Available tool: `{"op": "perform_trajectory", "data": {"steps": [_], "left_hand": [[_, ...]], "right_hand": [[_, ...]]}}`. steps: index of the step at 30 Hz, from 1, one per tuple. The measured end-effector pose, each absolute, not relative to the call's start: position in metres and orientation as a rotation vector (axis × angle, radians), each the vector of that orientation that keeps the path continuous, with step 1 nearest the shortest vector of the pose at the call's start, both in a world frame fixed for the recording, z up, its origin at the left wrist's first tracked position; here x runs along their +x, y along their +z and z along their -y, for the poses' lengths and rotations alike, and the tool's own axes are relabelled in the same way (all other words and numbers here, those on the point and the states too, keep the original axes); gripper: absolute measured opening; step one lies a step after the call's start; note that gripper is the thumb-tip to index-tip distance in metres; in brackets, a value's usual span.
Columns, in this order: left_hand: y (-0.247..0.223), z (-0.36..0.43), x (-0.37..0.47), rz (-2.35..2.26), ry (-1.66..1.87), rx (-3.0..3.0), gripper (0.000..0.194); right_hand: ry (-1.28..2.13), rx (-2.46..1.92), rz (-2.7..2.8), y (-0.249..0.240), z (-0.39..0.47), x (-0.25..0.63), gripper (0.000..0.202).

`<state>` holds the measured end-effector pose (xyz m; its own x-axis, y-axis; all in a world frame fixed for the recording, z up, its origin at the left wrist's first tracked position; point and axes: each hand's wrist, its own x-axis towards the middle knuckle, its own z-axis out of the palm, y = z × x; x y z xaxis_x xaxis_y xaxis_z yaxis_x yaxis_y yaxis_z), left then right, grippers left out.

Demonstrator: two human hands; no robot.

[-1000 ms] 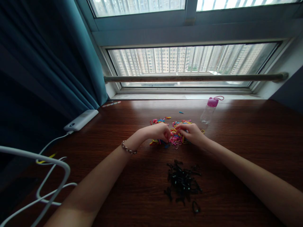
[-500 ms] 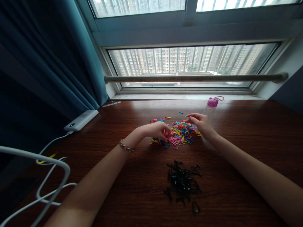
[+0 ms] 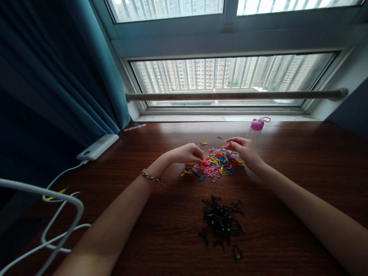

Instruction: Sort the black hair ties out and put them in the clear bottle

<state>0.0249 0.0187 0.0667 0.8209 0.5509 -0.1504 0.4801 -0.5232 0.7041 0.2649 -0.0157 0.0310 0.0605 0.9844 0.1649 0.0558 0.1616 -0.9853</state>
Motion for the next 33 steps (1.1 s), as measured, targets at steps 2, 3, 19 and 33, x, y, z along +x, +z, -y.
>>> {"op": "perform_trajectory", "data": {"steps": [2,3,19,33], "left_hand": [[0.069,-0.019,0.024,-0.758,0.142,2.189,0.022],[0.071,-0.019,0.024,-0.756,0.147,2.166,0.022],[0.09,0.016,0.046,-0.58,-0.248,1.981,0.026],[0.056,-0.028,0.022,-1.502,0.066,2.381,0.027]], "right_hand": [[1.01,-1.15,1.281,0.03,0.015,0.266,0.021],[1.001,-1.152,1.295,0.029,0.014,0.266,0.021],[0.372,-1.232,2.157,0.008,0.012,0.269,0.015],[0.968,-1.044,1.293,0.045,0.009,0.278,0.036]]}}
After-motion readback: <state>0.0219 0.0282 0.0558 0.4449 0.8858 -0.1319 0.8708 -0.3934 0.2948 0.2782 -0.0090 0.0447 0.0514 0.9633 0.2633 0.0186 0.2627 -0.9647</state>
